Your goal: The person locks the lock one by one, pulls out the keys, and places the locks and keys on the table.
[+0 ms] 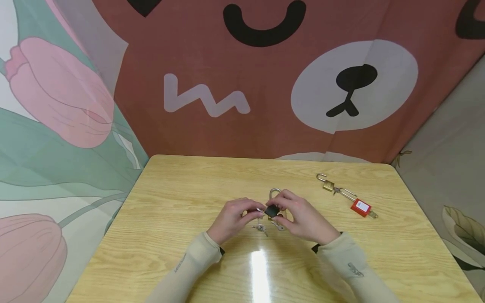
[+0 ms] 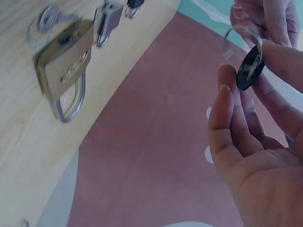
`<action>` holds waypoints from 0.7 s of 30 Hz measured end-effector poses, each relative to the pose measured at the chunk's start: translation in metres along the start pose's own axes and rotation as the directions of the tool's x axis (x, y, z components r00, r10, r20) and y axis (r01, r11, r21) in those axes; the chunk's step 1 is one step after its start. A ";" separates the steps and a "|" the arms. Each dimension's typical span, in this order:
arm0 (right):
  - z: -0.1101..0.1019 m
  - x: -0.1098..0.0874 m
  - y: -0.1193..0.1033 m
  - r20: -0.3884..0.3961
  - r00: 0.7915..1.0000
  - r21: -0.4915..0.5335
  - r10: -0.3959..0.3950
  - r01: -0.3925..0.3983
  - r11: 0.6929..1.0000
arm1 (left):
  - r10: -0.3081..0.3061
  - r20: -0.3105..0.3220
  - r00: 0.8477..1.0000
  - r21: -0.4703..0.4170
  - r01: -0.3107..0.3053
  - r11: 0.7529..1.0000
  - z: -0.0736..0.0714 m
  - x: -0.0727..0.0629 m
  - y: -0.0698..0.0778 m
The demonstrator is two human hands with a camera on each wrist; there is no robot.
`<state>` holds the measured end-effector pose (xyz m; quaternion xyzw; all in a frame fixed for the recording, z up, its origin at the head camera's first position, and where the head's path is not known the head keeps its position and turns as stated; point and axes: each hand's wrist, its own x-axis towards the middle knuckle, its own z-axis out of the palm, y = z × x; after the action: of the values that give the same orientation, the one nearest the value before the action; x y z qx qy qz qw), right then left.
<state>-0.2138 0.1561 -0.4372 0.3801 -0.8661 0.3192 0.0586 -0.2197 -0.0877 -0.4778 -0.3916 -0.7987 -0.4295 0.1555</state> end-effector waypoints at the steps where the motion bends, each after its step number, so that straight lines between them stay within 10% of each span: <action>1: 0.001 0.001 0.000 0.001 1.000 0.030 0.007 -0.007 1.000 | -0.003 -0.008 1.000 -0.003 0.003 1.000 0.000 0.001 0.000; 11: 0.005 0.003 0.003 -0.073 0.996 0.238 0.043 -0.024 0.971 | -0.141 -0.065 0.988 -0.110 0.133 0.985 0.004 0.000 0.003; 21: 0.008 0.002 0.004 -0.042 0.986 0.412 0.163 -0.131 0.902 | -0.278 0.116 0.954 -0.396 0.301 0.868 0.004 -0.005 0.001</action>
<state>-0.2168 0.1528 -0.4451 0.3053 -0.8039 0.5103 -0.0137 -0.2150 -0.0864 -0.4829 -0.3032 -0.7446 -0.5944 -0.0181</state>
